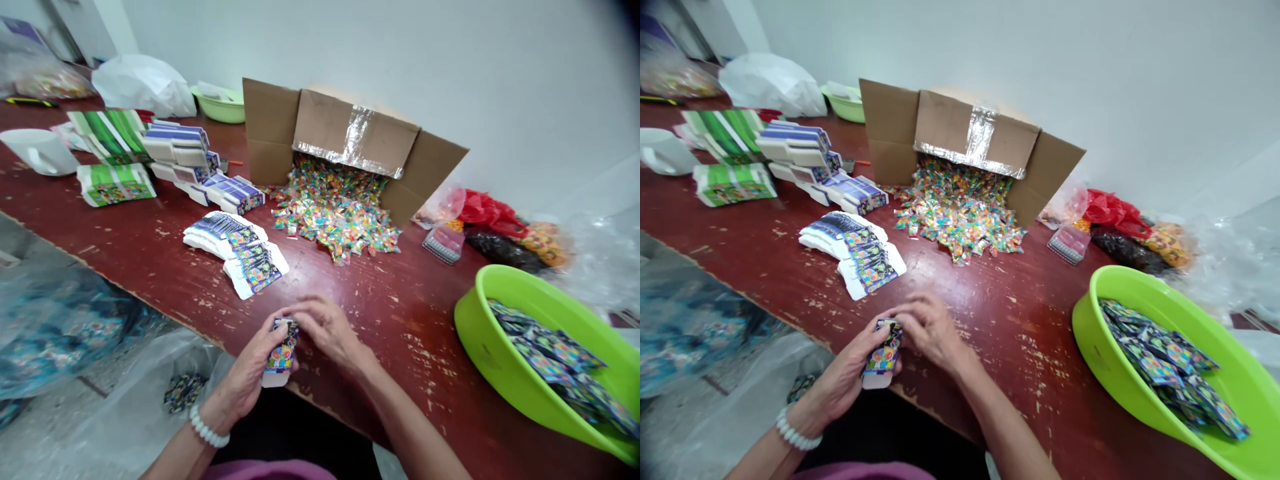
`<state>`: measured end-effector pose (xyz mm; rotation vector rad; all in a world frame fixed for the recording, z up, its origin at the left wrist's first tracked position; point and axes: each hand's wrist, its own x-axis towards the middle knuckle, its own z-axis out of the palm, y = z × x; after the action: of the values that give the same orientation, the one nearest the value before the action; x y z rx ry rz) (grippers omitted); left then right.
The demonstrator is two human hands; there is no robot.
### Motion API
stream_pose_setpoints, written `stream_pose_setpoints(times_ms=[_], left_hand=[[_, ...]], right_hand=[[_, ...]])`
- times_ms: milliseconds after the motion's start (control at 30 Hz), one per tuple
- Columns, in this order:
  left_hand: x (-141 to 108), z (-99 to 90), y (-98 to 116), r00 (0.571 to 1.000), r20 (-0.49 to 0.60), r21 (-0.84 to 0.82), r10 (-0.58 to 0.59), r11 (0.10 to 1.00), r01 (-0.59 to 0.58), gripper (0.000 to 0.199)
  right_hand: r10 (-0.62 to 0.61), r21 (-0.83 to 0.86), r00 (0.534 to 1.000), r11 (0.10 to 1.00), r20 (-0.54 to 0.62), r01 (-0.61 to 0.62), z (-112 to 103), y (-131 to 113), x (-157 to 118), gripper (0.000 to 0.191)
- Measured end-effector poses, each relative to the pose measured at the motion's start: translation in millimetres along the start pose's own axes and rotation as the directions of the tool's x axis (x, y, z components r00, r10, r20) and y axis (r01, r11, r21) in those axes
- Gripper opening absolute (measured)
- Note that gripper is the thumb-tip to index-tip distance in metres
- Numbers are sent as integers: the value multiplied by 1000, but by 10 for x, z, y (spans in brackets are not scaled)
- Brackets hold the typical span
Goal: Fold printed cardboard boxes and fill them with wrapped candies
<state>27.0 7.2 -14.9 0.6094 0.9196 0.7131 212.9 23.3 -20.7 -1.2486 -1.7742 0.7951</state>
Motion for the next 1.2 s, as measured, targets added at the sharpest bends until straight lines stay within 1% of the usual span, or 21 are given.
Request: stream_pose_setpoints(times_ms=[67, 133, 167, 200, 233, 300, 367, 433, 533, 567, 633, 667, 700, 733, 767, 800, 867, 1000, 1100, 1133, 1200], left_hand=[[22, -10, 49, 1000, 8, -4, -22, 1000, 22, 59], [36, -35, 88, 1000, -17, 33, -12, 999, 12, 53], [42, -56, 98, 999, -32, 61, -1, 998, 3, 49], [49, -83, 103, 999, -48, 90, 12, 996, -8, 45], [55, -118, 103, 997, -66, 122, 34, 992, -26, 43], [68, -205, 99, 988, -110, 200, 108, 976, -85, 40], [72, -308, 108, 973, -130, 314, 191, 939, -142, 38], [62, -408, 141, 964, -98, 446, 246, 877, -178, 39], [21, -500, 219, 972, -26, 588, 234, 790, -175, 39], [7, -507, 243, 979, -23, 603, 204, 784, -150, 37], [-11, -486, 269, 989, -57, 560, 135, 825, -80, 35], [-14, -462, 270, 990, -87, 504, 114, 862, -55, 36], [-12, -431, 263, 987, -119, 434, 111, 900, -48, 38], [-8, -399, 249, 982, -150, 355, 119, 933, -59, 41], [-3, -366, 228, 976, -174, 277, 132, 958, -80, 44], [1, -335, 202, 972, -187, 207, 140, 973, -101, 46], [1, -287, 140, 972, -184, 111, 150, 985, -131, 50], [-61, -243, 17, 986, -80, 56, 149, 988, -144, 51], [-141, -223, -29, 989, 100, 130, 109, 984, -122, 58], [-166, -213, -34, 981, 181, 172, 77, 979, -109, 57], [-202, -186, -35, 943, 334, 255, -10, 964, -80, 47]], right_hand=[[15, -205, 976, 977, -219, -61, -257, 305, 300, 31], [87, -365, 914, 898, -396, -244, -492, 638, 624, 53], [143, -413, 881, 842, -451, -348, -579, 790, 769, 68], [195, -440, 864, 796, -465, -416, -639, 921, 890, 77], [221, -453, 857, 772, -466, -446, -671, 1027, 979, 78], [210, -411, 850, 803, -483, -431, -662, 1164, 1047, 56], [167, -317, 830, 870, -532, -378, -601, 1218, 976, 28], [154, -232, 798, 910, -582, -344, -546, 1213, 808, 20], [178, -134, 750, 933, -637, -335, -526, 1112, 484, 25], [188, -101, 733, 938, -654, -331, -529, 1048, 375, 30], [265, 41, 708, 948, -655, -316, -522, 867, 167, 39], [334, 157, 707, 939, -623, -306, -505, 751, 70, 42], [430, 324, 710, 900, -557, -291, -475, 623, -22, 43], [519, 489, 722, 825, -458, -283, -434, 486, -109, 43], [574, 602, 735, 746, -361, -287, -382, 347, -189, 43], [599, 661, 746, 691, -293, -295, -322, 212, -260, 42], [613, 676, 755, 660, -233, -327, -196, -22, -375, 37], [592, 616, 780, 696, -203, -368, -4, -287, -487, 25], [564, 582, 808, 720, -171, -379, 45, -333, -493, 22], [551, 561, 819, 734, -161, -383, 49, -332, -487, 23], [517, 511, 846, 767, -135, -387, 45, -320, -473, 24]])
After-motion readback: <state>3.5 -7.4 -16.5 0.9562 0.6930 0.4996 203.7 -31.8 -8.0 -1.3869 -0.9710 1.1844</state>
